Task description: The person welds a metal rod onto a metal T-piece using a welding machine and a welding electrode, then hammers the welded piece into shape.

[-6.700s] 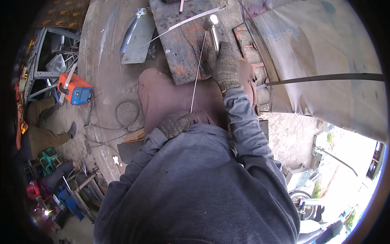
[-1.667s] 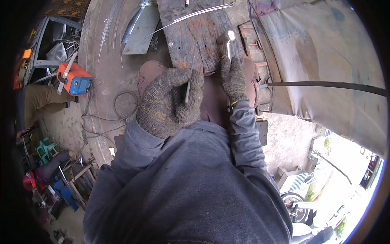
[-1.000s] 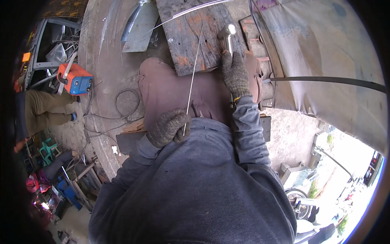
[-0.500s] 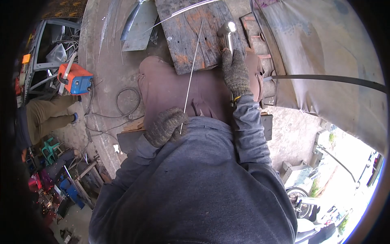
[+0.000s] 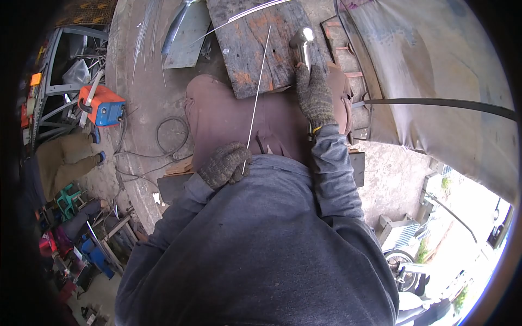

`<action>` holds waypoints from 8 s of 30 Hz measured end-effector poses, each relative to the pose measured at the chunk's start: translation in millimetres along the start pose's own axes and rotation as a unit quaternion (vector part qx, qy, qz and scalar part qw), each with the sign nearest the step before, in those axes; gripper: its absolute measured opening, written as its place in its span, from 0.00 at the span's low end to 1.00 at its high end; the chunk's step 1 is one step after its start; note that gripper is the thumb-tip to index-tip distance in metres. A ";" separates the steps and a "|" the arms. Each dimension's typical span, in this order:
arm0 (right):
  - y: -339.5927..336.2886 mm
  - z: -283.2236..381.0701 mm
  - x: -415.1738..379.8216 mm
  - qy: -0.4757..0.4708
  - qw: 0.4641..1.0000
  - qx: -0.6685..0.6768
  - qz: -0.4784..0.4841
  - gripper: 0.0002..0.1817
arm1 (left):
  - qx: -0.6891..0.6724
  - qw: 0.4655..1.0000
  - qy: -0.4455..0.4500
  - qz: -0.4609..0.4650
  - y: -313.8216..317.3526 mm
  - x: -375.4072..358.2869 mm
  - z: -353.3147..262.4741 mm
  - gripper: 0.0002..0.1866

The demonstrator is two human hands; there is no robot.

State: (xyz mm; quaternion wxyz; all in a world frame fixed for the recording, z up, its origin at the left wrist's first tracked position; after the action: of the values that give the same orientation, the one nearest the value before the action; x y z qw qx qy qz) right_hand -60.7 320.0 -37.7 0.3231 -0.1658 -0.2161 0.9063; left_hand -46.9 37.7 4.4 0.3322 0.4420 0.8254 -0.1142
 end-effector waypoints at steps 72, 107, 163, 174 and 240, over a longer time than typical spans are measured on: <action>-3.0 13.2 -11.0 -0.049 0.995 -0.075 -0.035 0.24 | -0.476 0.853 0.112 0.180 36.2 -9.0 -167.0 0.14; 6.4 67.4 -84.7 -0.059 0.992 -0.028 0.108 0.18 | 0.228 0.963 0.141 0.010 12.3 54.0 25.7 0.09; 9.8 81.8 6.4 -0.112 0.982 -0.137 -0.070 0.27 | 0.033 0.999 -0.008 0.030 13.8 35.3 4.0 0.14; -8.2 50.5 24.8 0.001 0.981 -0.194 -0.010 0.30 | -0.358 0.917 0.126 0.119 19.3 -3.5 -143.1 0.14; -2.6 55.7 16.1 -0.224 0.930 -0.288 -0.041 0.24 | -0.333 0.930 0.076 0.135 40.5 -50.5 -124.3 0.12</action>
State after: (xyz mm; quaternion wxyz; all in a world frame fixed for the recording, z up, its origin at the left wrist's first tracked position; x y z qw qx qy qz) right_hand -95.8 316.5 8.4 0.2412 -0.0351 -0.5415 0.8046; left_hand -50.3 88.2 135.1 0.4090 0.4207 0.7710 0.2475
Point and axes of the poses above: each hand's wrist, its own x-axis towards the middle knuckle, its own y-axis out of the palm, z = x × y, the point moved 5 cm from there along x, towards the middle knuckle
